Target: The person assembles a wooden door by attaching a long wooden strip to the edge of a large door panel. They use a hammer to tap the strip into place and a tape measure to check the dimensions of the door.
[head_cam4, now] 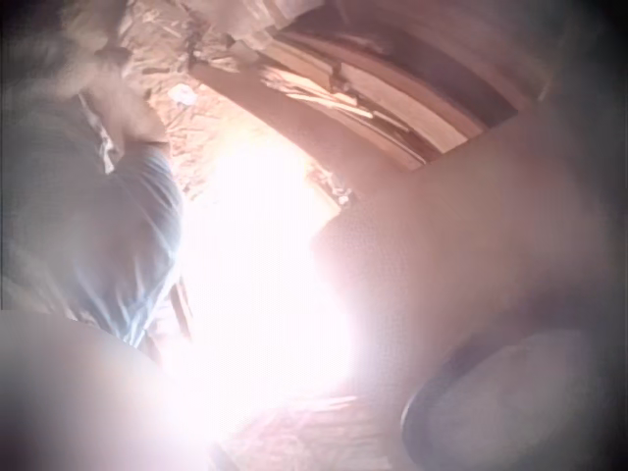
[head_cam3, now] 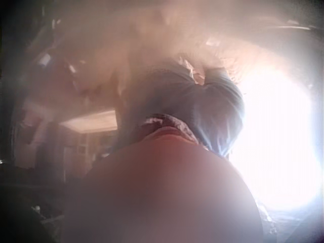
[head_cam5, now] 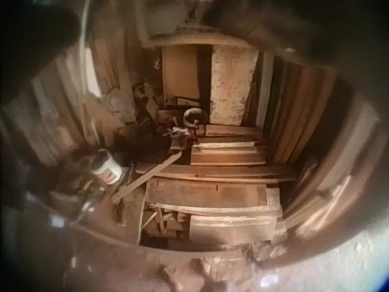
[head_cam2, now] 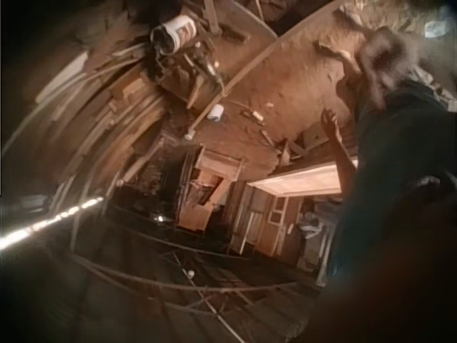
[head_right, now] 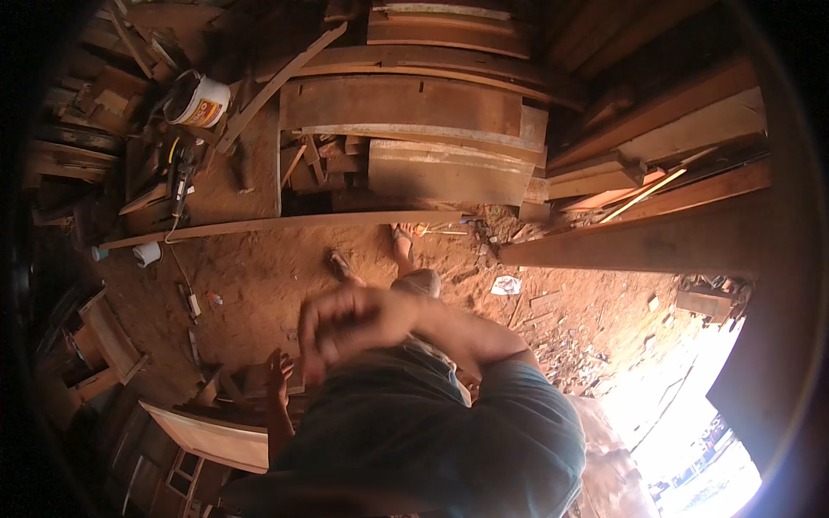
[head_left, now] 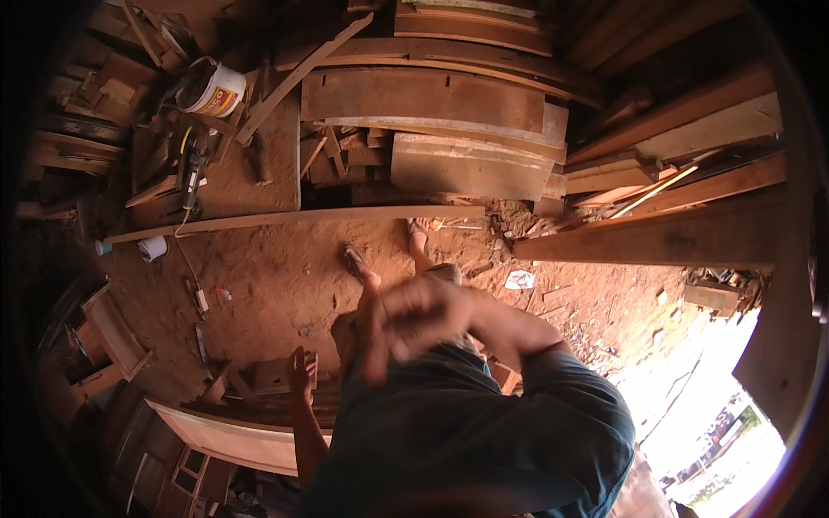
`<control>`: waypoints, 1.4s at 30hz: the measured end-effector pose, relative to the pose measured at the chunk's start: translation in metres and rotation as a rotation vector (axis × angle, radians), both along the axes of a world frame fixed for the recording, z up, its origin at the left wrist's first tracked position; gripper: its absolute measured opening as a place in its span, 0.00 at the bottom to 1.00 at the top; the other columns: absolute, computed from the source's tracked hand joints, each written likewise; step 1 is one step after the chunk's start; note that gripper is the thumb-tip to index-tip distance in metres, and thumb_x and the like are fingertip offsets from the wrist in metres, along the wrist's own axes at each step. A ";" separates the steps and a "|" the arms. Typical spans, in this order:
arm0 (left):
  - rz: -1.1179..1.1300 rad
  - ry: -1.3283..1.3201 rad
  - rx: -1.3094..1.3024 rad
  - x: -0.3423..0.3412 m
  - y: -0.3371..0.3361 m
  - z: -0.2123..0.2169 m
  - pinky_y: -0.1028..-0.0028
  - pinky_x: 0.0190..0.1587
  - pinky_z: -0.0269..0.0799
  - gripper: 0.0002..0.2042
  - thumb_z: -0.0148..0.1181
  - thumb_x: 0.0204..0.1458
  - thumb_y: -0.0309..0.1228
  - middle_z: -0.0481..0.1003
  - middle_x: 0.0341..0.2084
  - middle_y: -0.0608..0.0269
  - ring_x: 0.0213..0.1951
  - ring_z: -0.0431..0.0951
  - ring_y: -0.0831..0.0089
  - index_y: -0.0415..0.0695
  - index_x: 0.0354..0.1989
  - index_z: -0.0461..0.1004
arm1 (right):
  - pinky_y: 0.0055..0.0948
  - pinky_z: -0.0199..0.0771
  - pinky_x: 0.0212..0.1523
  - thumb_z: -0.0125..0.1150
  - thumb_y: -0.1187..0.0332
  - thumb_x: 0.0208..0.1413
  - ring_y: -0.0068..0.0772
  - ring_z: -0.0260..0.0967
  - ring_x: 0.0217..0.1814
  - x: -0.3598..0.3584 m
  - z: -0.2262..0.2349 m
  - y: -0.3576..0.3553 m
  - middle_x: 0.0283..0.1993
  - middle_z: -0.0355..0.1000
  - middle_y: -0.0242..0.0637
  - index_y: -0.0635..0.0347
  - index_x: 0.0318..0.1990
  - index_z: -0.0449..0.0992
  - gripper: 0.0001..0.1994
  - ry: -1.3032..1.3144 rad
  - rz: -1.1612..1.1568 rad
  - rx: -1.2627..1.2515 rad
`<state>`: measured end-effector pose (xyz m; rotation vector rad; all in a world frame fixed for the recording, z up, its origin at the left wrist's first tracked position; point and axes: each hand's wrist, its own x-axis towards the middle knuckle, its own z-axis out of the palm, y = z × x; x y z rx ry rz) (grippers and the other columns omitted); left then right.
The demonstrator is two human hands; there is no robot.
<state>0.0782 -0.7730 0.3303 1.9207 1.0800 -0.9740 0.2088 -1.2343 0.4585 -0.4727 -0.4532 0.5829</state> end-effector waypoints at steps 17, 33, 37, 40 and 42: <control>0.105 0.136 -0.010 -0.113 0.075 -0.033 0.49 0.60 0.66 0.37 0.54 0.58 0.58 0.69 0.58 0.49 0.57 0.73 0.48 0.47 0.69 0.55 | 0.58 0.47 0.70 0.77 0.39 0.31 0.59 0.44 0.74 0.211 -0.383 -0.182 0.70 0.51 0.51 0.54 0.69 0.56 0.56 -0.358 -0.533 -2.308; -0.109 -0.005 0.035 -0.007 -0.006 -0.002 0.57 0.61 0.65 0.34 0.49 0.61 0.57 0.70 0.57 0.51 0.56 0.74 0.54 0.43 0.66 0.59 | 0.53 0.56 0.62 0.75 0.46 0.36 0.53 0.59 0.64 0.160 -0.386 -0.165 0.57 0.64 0.51 0.61 0.60 0.62 0.45 -0.109 -0.517 -2.263; -0.080 0.064 -0.019 -0.044 0.026 -0.030 0.57 0.61 0.64 0.34 0.49 0.62 0.57 0.70 0.57 0.50 0.57 0.73 0.54 0.43 0.66 0.58 | 0.47 0.71 0.50 0.67 0.56 0.50 0.55 0.71 0.51 0.146 -0.363 -0.180 0.45 0.72 0.48 0.57 0.46 0.73 0.19 -0.200 -0.622 -1.886; -0.056 0.078 0.008 -0.047 0.016 -0.019 0.56 0.62 0.64 0.35 0.50 0.61 0.57 0.70 0.56 0.50 0.57 0.73 0.54 0.42 0.66 0.58 | 0.47 0.74 0.44 0.62 0.61 0.56 0.55 0.73 0.45 0.122 -0.363 -0.167 0.44 0.72 0.46 0.58 0.43 0.74 0.13 -0.469 -0.887 -1.743; -0.017 0.074 0.004 -0.065 0.030 -0.026 0.56 0.62 0.64 0.35 0.50 0.61 0.57 0.70 0.56 0.51 0.57 0.73 0.54 0.42 0.66 0.58 | 0.46 0.75 0.41 0.59 0.63 0.59 0.53 0.74 0.42 0.096 -0.314 -0.139 0.43 0.72 0.44 0.58 0.45 0.73 0.11 -0.633 -0.996 -1.779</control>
